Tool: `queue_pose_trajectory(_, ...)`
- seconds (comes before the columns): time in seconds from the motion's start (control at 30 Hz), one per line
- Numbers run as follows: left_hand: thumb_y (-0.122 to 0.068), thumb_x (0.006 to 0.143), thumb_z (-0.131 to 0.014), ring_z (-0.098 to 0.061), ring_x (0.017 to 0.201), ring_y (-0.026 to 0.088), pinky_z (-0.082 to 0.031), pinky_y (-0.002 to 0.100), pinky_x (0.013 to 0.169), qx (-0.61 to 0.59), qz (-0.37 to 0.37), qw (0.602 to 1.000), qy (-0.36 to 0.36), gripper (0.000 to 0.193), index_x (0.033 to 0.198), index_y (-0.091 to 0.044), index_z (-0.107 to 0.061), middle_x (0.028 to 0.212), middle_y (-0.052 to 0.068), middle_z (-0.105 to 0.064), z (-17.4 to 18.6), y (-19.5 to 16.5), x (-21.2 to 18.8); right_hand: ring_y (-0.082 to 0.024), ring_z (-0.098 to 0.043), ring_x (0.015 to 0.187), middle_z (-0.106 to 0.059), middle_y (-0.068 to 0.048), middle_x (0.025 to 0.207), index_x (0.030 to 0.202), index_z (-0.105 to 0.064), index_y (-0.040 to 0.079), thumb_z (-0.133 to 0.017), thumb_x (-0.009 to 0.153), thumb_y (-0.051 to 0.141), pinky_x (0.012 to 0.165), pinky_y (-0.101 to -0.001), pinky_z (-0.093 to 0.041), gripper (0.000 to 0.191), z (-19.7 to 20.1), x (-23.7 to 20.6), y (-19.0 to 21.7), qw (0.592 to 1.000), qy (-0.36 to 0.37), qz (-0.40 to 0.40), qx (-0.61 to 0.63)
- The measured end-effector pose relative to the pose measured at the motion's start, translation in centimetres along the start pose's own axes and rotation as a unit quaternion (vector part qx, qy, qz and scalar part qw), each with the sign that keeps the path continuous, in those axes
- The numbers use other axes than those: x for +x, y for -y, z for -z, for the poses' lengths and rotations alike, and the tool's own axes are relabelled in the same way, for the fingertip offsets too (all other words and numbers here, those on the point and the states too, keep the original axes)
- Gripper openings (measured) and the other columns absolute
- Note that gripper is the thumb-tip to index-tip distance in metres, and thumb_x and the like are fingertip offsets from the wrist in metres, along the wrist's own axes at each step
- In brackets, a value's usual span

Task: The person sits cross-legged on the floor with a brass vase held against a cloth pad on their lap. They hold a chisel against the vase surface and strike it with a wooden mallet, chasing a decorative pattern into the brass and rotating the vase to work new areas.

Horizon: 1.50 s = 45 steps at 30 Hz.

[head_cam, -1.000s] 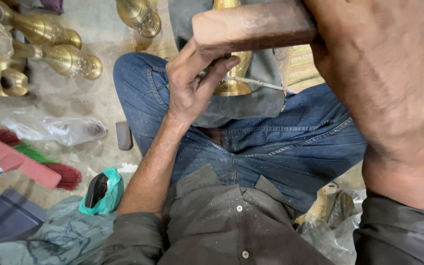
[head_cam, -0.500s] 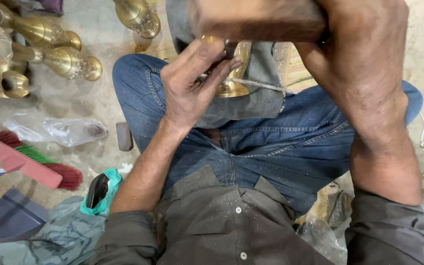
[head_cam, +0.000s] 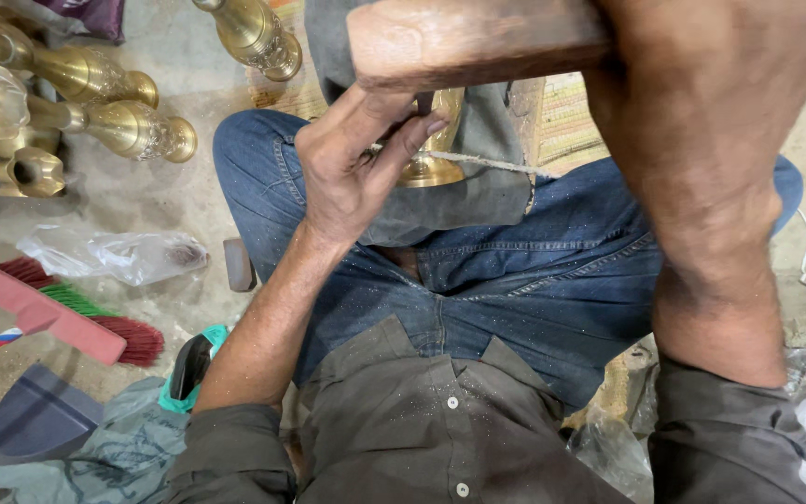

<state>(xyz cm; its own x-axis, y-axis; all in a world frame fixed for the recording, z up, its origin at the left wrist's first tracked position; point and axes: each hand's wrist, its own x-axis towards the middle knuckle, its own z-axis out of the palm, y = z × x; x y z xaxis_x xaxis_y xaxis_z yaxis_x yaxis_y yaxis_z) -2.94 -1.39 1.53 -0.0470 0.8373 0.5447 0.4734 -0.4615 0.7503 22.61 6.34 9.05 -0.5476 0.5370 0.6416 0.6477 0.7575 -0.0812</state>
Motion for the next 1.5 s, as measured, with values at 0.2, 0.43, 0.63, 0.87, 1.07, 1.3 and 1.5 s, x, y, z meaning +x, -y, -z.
queue_pose_trajectory(0.2,-0.005,0.099,-0.086,-0.070,0.081,0.008,-0.058,0.024,0.066,0.004,-0.008,1.000,0.005,0.039,0.134,-0.008,-0.069,0.099,0.003,-0.071,-0.1,-0.1,0.1,-0.029,-0.063,0.088,-0.063,-0.010,0.102,0.120,-0.062,0.006,-0.074,0.090,0.000,0.078,-0.0381,-0.047,0.032,-0.6,0.3,-0.2,0.995,0.061,-0.027,0.068)
queue_pose_trajectory(0.43,-0.006,0.098,-0.086,-0.067,0.082,0.011,-0.056,0.026,0.067,0.027,0.007,1.000,0.009,0.036,0.131,-0.009,-0.070,0.097,0.004,-0.070,-0.1,-0.1,0.1,-0.028,-0.062,0.087,-0.063,-0.010,0.101,0.120,-0.062,0.006,-0.073,0.091,0.000,0.077,-0.0380,-0.047,0.032,-0.2,0.6,0.5,0.995,0.088,-0.027,0.048)
queue_pose_trajectory(0.63,-0.007,0.098,-0.086,-0.071,0.085,0.012,-0.057,0.027,0.072,0.027,0.015,0.999,0.013,0.034,0.129,-0.007,-0.071,0.099,0.005,-0.072,-0.2,0.1,0.2,-0.029,-0.058,0.078,-0.059,-0.013,0.094,0.118,-0.063,0.004,-0.074,0.095,0.004,0.071,-0.0385,-0.043,0.025,0.7,0.9,0.8,0.987,0.109,-0.089,0.079)
queue_pose_trajectory(0.87,-0.008,0.101,-0.085,-0.074,0.092,0.012,-0.062,0.024,0.075,-0.001,-0.010,1.000,0.010,0.033,0.130,-0.008,-0.068,0.112,0.006,-0.071,-0.2,0.5,-0.1,-0.030,-0.064,0.085,-0.062,-0.014,0.096,0.119,-0.062,0.002,-0.075,0.092,-0.002,0.074,-0.0392,-0.047,0.030,0.5,1.2,1.1,0.987,0.110,-0.065,0.097)
queue_pose_trajectory(1.07,-0.011,0.098,-0.086,-0.071,0.084,0.009,-0.062,0.022,0.069,0.001,0.003,1.000,0.022,0.037,0.131,-0.011,-0.070,0.099,0.001,-0.070,-0.6,1.3,-0.4,-0.033,-0.065,0.085,-0.062,-0.015,0.098,0.119,-0.062,0.002,-0.078,0.095,0.006,0.074,-0.0424,-0.047,0.028,0.6,1.9,1.6,0.983,0.114,-0.092,0.109)
queue_pose_trajectory(1.3,-0.013,0.098,-0.086,-0.070,0.083,0.008,-0.060,0.025,0.069,0.023,0.004,0.999,0.032,0.040,0.133,-0.015,-0.070,0.095,-0.001,-0.069,-0.6,1.6,-0.4,-0.036,-0.068,0.095,-0.068,-0.014,0.102,0.116,-0.066,0.005,-0.079,0.081,-0.006,0.082,-0.0450,-0.050,0.038,1.1,1.9,2.1,0.990,0.116,0.041,-0.071)
queue_pose_trajectory(1.5,-0.009,0.102,-0.084,-0.074,0.089,0.007,-0.062,0.022,0.073,0.000,0.001,0.999,0.044,0.041,0.140,-0.015,-0.067,0.104,-0.001,-0.069,-0.2,1.1,-0.2,-0.035,-0.063,0.101,-0.062,-0.013,0.107,0.118,-0.060,0.007,-0.071,0.087,-0.007,0.087,-0.0434,-0.048,0.036,0.8,0.6,1.7,0.992,0.119,0.020,-0.040)
